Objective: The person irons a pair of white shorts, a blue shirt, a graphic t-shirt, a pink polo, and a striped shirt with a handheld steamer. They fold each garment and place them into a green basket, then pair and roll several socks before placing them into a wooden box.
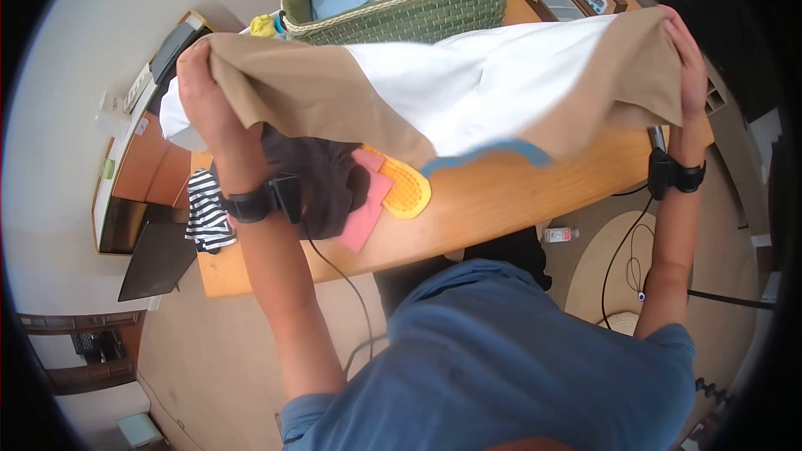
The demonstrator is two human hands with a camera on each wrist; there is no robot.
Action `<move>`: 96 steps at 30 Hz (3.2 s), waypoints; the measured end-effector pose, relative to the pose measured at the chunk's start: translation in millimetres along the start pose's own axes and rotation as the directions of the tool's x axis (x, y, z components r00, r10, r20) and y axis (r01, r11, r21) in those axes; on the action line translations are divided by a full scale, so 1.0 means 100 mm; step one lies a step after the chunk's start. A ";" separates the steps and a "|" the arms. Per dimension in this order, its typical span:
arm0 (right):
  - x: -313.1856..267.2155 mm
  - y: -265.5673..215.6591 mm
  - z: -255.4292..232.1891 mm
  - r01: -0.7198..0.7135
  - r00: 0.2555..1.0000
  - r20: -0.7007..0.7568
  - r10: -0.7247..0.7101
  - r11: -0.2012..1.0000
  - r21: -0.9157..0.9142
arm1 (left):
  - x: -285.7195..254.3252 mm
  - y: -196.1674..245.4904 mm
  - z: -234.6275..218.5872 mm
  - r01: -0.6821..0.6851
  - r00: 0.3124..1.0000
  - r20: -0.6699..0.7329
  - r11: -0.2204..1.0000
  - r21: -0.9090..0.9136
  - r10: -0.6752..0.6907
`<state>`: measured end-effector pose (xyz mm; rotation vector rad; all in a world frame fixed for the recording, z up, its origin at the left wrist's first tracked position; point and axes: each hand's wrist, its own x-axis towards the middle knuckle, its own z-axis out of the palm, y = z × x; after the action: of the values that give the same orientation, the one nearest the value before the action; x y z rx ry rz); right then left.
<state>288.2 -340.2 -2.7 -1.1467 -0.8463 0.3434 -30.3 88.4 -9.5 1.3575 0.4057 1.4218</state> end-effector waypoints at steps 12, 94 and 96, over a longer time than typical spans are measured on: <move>-0.90 -0.46 -0.71 0.254 0.805 -0.570 -0.163 0.964 0.083 | -0.34 0.65 -0.48 0.237 0.877 0.467 0.947 -0.217 -0.112; -0.78 1.80 -1.09 -0.014 0.971 0.008 0.239 0.091 -0.996 | -1.00 -1.78 0.83 -0.548 0.539 0.715 0.460 0.699 -0.446; -0.89 1.52 -1.17 -0.070 0.988 -0.057 0.144 0.082 -0.994 | -1.01 -1.78 0.87 -0.555 0.555 0.716 0.454 0.698 -0.422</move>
<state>342.7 -412.7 -194.1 -2.5804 -1.0559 -0.2172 100.9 32.8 -180.0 2.8175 0.4449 0.2715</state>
